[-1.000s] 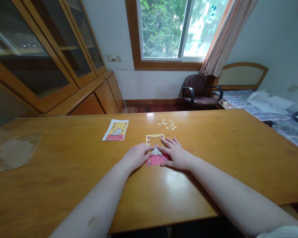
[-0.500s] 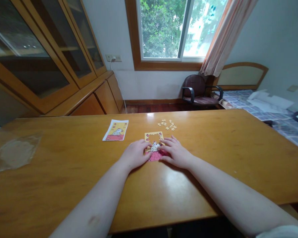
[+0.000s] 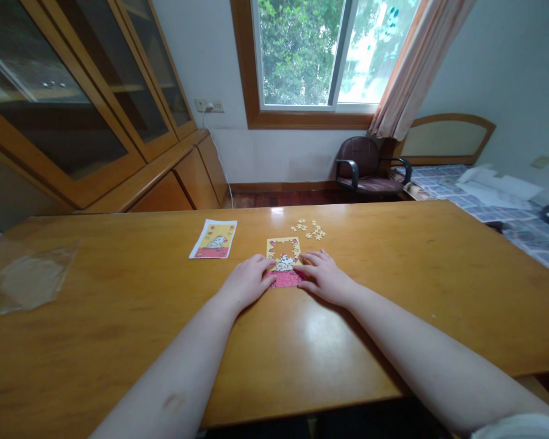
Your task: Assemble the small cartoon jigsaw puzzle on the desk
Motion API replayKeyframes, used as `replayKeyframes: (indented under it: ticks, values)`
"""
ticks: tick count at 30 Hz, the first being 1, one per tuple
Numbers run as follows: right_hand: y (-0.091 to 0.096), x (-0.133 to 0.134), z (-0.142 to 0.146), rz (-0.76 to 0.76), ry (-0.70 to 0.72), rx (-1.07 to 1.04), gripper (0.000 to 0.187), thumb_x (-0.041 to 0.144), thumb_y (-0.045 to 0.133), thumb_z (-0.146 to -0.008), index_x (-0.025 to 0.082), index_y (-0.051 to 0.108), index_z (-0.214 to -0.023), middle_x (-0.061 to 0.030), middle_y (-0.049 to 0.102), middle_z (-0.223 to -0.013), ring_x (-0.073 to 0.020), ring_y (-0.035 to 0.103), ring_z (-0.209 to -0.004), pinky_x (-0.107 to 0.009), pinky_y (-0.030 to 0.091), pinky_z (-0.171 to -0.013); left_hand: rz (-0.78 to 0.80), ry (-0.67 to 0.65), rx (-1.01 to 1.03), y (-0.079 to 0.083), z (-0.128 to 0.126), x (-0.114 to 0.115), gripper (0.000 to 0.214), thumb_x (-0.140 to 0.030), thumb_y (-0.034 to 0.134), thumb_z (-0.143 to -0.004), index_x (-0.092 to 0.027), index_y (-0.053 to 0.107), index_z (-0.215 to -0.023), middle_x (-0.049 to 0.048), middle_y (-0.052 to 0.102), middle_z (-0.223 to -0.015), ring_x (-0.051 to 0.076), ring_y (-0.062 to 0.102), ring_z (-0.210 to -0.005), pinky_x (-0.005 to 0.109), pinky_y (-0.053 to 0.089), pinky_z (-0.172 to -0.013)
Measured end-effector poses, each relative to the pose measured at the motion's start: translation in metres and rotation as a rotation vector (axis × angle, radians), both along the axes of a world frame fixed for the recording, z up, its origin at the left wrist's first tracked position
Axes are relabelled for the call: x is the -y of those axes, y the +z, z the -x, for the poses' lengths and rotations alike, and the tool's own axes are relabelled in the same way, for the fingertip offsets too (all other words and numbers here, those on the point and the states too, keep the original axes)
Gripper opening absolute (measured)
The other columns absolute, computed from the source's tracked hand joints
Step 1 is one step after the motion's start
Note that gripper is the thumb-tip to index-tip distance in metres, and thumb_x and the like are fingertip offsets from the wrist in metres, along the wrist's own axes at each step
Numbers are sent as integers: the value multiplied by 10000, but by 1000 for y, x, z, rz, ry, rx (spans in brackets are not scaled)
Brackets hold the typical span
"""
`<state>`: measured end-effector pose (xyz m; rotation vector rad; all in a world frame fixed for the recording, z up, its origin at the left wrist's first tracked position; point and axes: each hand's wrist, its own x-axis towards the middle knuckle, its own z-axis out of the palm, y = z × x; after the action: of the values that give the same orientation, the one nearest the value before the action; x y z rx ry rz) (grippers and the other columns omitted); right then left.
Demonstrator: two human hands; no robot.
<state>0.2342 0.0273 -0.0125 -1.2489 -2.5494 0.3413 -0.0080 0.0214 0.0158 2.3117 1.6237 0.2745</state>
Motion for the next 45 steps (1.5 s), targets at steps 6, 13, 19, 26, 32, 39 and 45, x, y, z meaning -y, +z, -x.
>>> replayKeyframes:
  ticks: [6, 13, 19, 26, 32, 39, 45]
  values:
    - [2, -1, -4, 8, -31, -16, 478, 492, 559, -912, 232, 592, -1312, -138, 476, -1439, -315, 393, -1338, -603, 216, -1132, -62, 285, -119, 3, 17, -6, 308, -289, 466, -893, -204, 661, -1116, 117, 649, -1133, 264, 616, -1037, 365, 484, -872]
    - [3, 0, -4, 16, -36, -46, 464, 484, 556, -916, 226, 597, -1299, -143, 484, -1432, -308, 398, -1341, -601, 223, -1133, 34, 162, -103, 4, 14, -4, 273, -333, 522, -865, -251, 709, -1045, 89, 652, -1071, 245, 628, -978, 331, 480, -818]
    - [5, 0, -3, 27, -41, -51, 449, 470, 575, -909, 220, 610, -1280, -145, 489, -1426, -302, 411, -1333, -589, 222, -1138, 26, 160, -80, -1, 9, -5, 224, -281, 511, -860, -209, 691, -974, 96, 645, -1065, 241, 622, -982, 332, 475, -841]
    - [1, -2, -4, 25, -32, -99, 440, 449, 593, -902, 216, 611, -1275, -141, 519, -1398, -302, 436, -1311, -594, 230, -1130, -8, 181, 104, -7, 10, -9, 104, -217, 533, -808, -197, 625, -852, 58, 666, -869, 218, 618, -834, 325, 472, -749]
    - [8, 1, -4, 72, -18, -241, 348, 341, 620, -894, 203, 647, -1212, -126, 630, -1256, -255, 547, -1199, -498, 346, -1092, 93, 365, 764, -3, -5, -6, 301, -289, 571, -783, -180, 669, -1045, 55, 695, -880, 188, 649, -823, 317, 501, -776]
    - [33, -31, 13, 218, -132, -281, 242, 298, 665, -834, 213, 712, -1055, -38, 723, -914, -157, 625, -730, -288, 502, -692, 313, 382, 1013, 8, -36, -23, 329, -314, 698, -675, -142, 728, -955, 64, 712, -800, 126, 573, -611, 259, 455, -593]
    - [5, -56, 22, -82, -175, -440, 114, 223, 630, -860, 201, 734, -901, -45, 721, -861, -165, 630, -783, -298, 502, -782, 219, 406, 1072, -11, -45, -43, 315, -374, 730, -656, -149, 642, -859, -5, 639, -611, 85, 470, -470, 212, 345, -472]
